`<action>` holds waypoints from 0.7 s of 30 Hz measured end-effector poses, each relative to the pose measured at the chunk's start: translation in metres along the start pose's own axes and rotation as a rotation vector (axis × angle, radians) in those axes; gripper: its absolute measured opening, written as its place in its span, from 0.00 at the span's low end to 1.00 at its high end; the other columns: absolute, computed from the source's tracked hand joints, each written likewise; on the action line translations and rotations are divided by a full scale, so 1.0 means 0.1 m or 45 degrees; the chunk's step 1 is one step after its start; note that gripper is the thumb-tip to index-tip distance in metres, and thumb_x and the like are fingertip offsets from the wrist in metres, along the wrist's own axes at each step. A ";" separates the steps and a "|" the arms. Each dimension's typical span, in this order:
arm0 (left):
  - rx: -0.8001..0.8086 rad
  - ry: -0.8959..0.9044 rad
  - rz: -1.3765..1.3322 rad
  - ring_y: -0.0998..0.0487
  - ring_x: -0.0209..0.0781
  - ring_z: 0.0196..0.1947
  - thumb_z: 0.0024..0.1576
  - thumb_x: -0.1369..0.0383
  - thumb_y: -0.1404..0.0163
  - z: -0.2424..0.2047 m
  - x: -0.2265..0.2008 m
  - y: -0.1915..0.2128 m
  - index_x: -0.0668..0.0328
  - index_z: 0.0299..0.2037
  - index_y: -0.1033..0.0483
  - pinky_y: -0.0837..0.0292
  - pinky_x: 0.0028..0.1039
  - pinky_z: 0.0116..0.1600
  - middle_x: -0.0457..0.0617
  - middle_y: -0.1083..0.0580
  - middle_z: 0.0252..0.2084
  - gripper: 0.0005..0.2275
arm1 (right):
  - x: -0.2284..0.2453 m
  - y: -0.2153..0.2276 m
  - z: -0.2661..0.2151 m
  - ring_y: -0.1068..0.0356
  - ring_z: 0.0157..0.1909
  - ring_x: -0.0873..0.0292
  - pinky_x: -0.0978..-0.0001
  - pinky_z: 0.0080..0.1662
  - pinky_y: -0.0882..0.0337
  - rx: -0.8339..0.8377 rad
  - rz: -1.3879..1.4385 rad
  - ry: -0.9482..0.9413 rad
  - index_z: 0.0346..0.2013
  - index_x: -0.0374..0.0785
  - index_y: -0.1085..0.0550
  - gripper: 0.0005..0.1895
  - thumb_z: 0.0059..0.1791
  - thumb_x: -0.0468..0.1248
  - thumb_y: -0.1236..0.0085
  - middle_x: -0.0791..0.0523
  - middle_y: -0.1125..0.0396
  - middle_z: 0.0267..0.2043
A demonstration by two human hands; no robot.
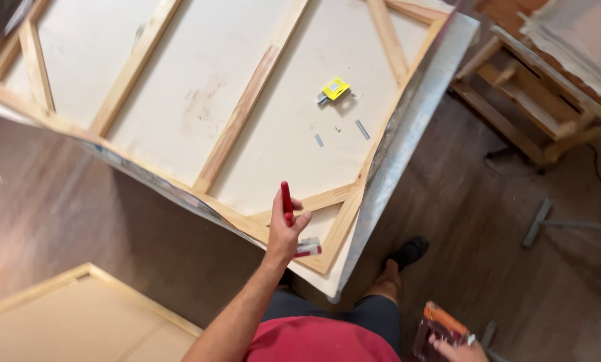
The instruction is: Stretching and stapling canvas onto a wooden frame using canvas pliers and a staple gun
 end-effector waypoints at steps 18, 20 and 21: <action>-1.029 -0.361 -0.075 0.33 0.53 0.65 0.52 0.61 0.45 0.58 1.08 -1.75 0.62 0.74 0.54 0.35 0.42 0.65 0.58 0.36 0.62 0.40 | 2.59 2.77 1.71 0.24 0.38 0.46 0.61 0.46 0.35 0.121 -1.118 -0.676 0.53 0.32 0.18 0.22 0.44 0.26 0.32 0.45 0.22 0.41; -1.068 -0.398 -0.062 0.34 0.52 0.66 0.53 0.62 0.45 0.57 1.02 -1.86 0.62 0.74 0.54 0.36 0.42 0.67 0.58 0.37 0.63 0.40 | 2.18 3.14 1.87 0.26 0.38 0.45 0.63 0.46 0.38 0.100 -0.910 -0.614 0.53 0.26 0.18 0.22 0.43 0.19 0.34 0.42 0.23 0.39; -1.099 -0.444 -0.051 0.36 0.51 0.67 0.53 0.62 0.46 0.58 0.97 -1.90 0.63 0.74 0.55 0.37 0.42 0.68 0.58 0.37 0.65 0.40 | 2.00 3.31 1.96 0.27 0.38 0.44 0.64 0.46 0.40 0.067 -0.689 -0.544 0.52 0.20 0.18 0.23 0.42 0.12 0.36 0.39 0.23 0.37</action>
Point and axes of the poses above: each hand's wrist, its own z-axis towards the middle knuckle, its own y-axis out of the back of the hand, x = y × z, the point moved 5 cm from there along z, towards the middle knuckle
